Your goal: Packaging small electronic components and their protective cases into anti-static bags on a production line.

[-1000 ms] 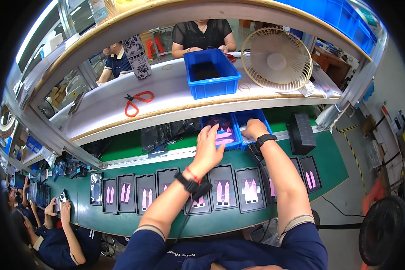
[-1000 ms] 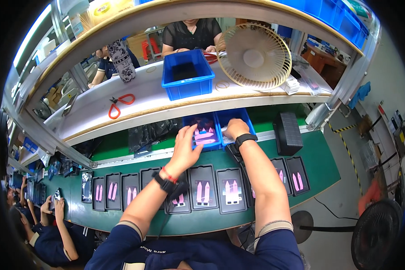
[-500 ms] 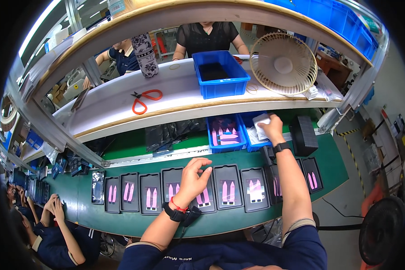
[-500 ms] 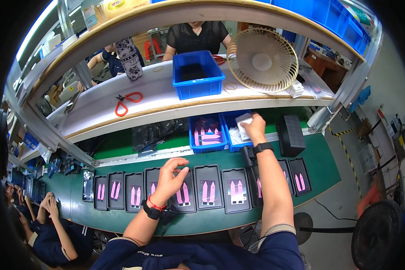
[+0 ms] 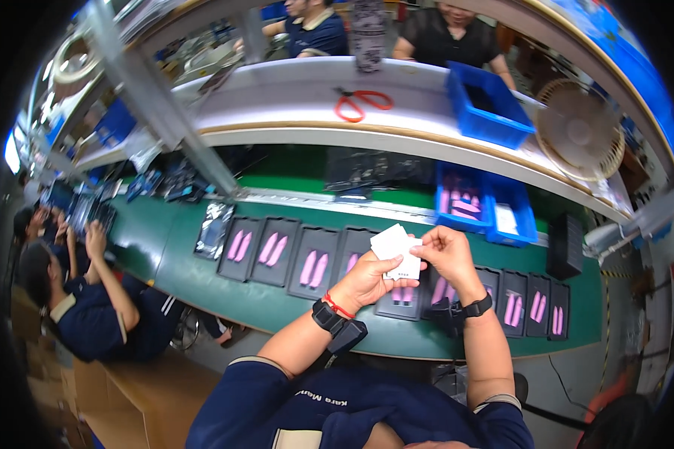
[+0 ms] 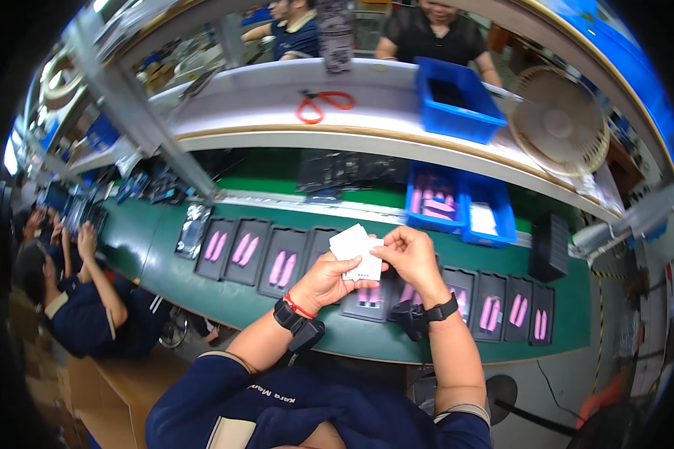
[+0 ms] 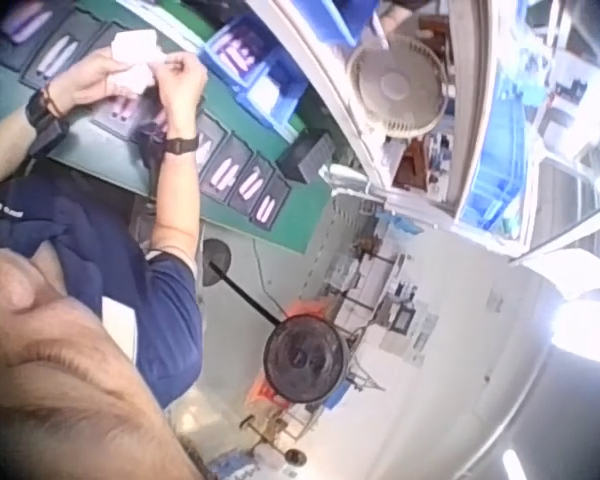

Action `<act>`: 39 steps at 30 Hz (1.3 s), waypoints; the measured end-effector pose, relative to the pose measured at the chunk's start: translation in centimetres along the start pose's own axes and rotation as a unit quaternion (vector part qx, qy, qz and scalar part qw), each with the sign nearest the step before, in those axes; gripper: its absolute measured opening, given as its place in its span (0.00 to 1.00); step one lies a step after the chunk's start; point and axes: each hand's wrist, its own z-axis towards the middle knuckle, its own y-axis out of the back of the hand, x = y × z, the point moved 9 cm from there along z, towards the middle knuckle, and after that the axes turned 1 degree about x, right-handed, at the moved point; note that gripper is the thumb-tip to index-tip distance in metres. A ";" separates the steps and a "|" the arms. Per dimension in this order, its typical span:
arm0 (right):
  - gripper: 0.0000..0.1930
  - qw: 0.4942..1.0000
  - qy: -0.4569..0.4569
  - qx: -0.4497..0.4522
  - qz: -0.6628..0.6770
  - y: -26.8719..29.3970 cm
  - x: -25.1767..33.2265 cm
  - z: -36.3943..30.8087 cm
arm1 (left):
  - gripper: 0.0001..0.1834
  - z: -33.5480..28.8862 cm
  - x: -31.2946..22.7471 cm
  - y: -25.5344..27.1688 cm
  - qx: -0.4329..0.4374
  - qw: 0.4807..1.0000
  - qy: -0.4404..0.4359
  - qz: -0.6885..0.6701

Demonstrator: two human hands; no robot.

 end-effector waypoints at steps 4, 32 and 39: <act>0.03 0.992 0.000 0.116 0.058 -6.7 0.7 1.7 | 0.25 -5.2 -3.9 3.3 -0.061 0.995 -0.056 0.052; 0.11 0.950 0.033 0.310 -0.016 -33.1 4.2 4.8 | 0.19 -23.5 -16.0 15.0 -0.316 0.879 -0.302 0.190; 0.07 0.958 0.017 0.284 0.012 -29.3 3.2 4.5 | 0.19 -21.4 -14.0 14.7 -0.257 0.941 -0.214 0.042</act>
